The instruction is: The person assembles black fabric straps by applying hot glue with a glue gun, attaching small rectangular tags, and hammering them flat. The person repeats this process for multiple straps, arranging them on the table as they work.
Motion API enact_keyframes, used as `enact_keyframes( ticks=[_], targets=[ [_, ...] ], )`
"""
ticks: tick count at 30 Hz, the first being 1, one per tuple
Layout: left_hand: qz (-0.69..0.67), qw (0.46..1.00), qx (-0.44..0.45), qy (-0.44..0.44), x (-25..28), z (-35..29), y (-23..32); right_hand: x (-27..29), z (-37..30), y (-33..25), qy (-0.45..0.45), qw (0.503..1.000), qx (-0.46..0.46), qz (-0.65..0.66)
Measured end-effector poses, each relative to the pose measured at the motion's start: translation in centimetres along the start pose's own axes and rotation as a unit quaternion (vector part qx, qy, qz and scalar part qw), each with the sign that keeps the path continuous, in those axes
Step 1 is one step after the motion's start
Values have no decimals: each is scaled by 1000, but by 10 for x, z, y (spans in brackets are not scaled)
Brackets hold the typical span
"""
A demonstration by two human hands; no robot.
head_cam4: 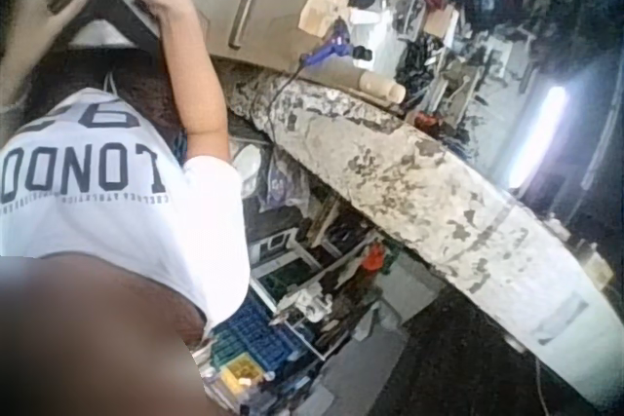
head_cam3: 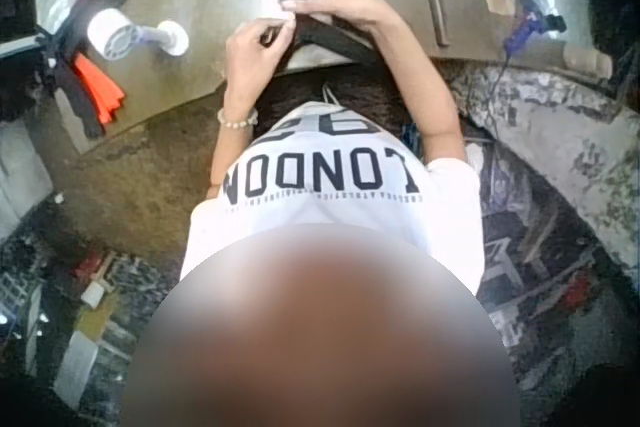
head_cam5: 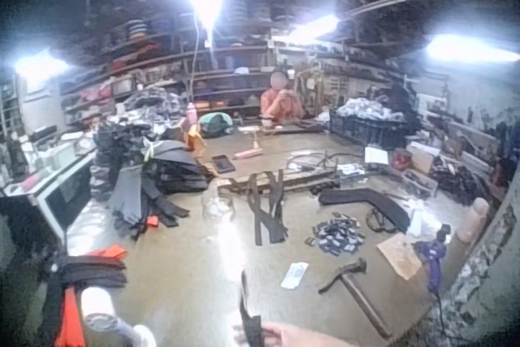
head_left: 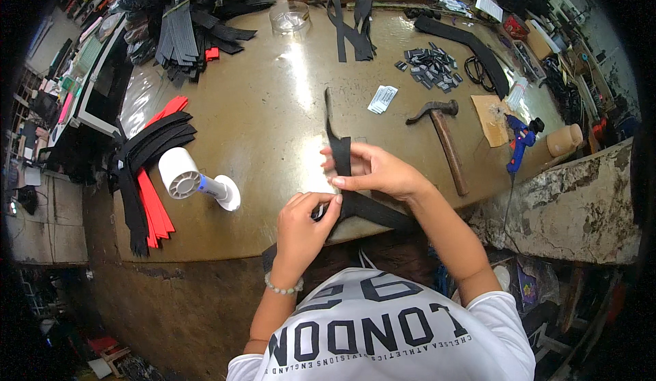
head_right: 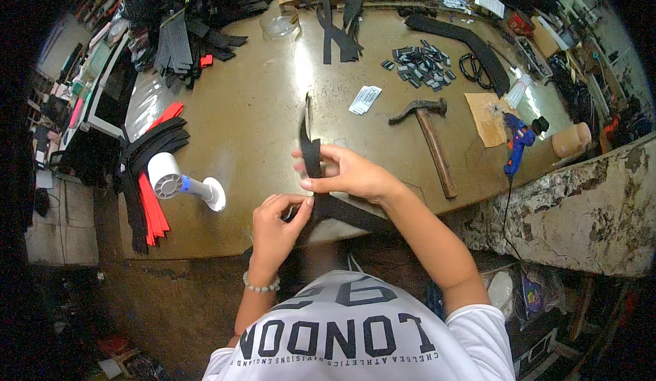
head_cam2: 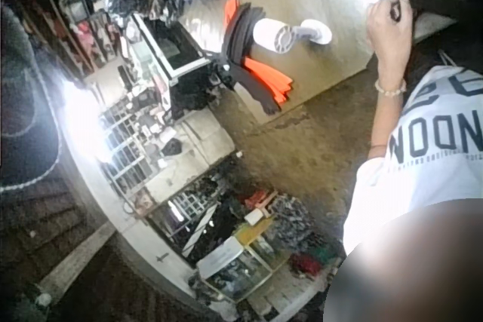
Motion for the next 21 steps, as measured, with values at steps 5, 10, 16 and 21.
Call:
enact_keyframes(
  ticks=[5, 10, 16, 21],
  targets=[
    [70, 992, -49, 90, -8, 2, -9, -10, -41, -40, 131, 855, 319, -386],
    [57, 992, -39, 109, -10, 2, -13, -16, -38, -1, 137, 928, 163, -307],
    [83, 993, -14, 87, -12, 3, -12, -11, -17, 3, 209, 858, 231, -408],
    [88, 990, -30, 101, -13, 2, -9, -32, -50, 6, 179, 772, 285, -540]
  ],
)
Point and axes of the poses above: each hand's wrist, its own z-axis towards the middle knuckle, its own x-axis out of the back of the hand, y = z × x, the point moved 7 cm from there along z, towards the middle knuckle, and after that the axes turned 6 degrees about y, right-handed, at the moved point
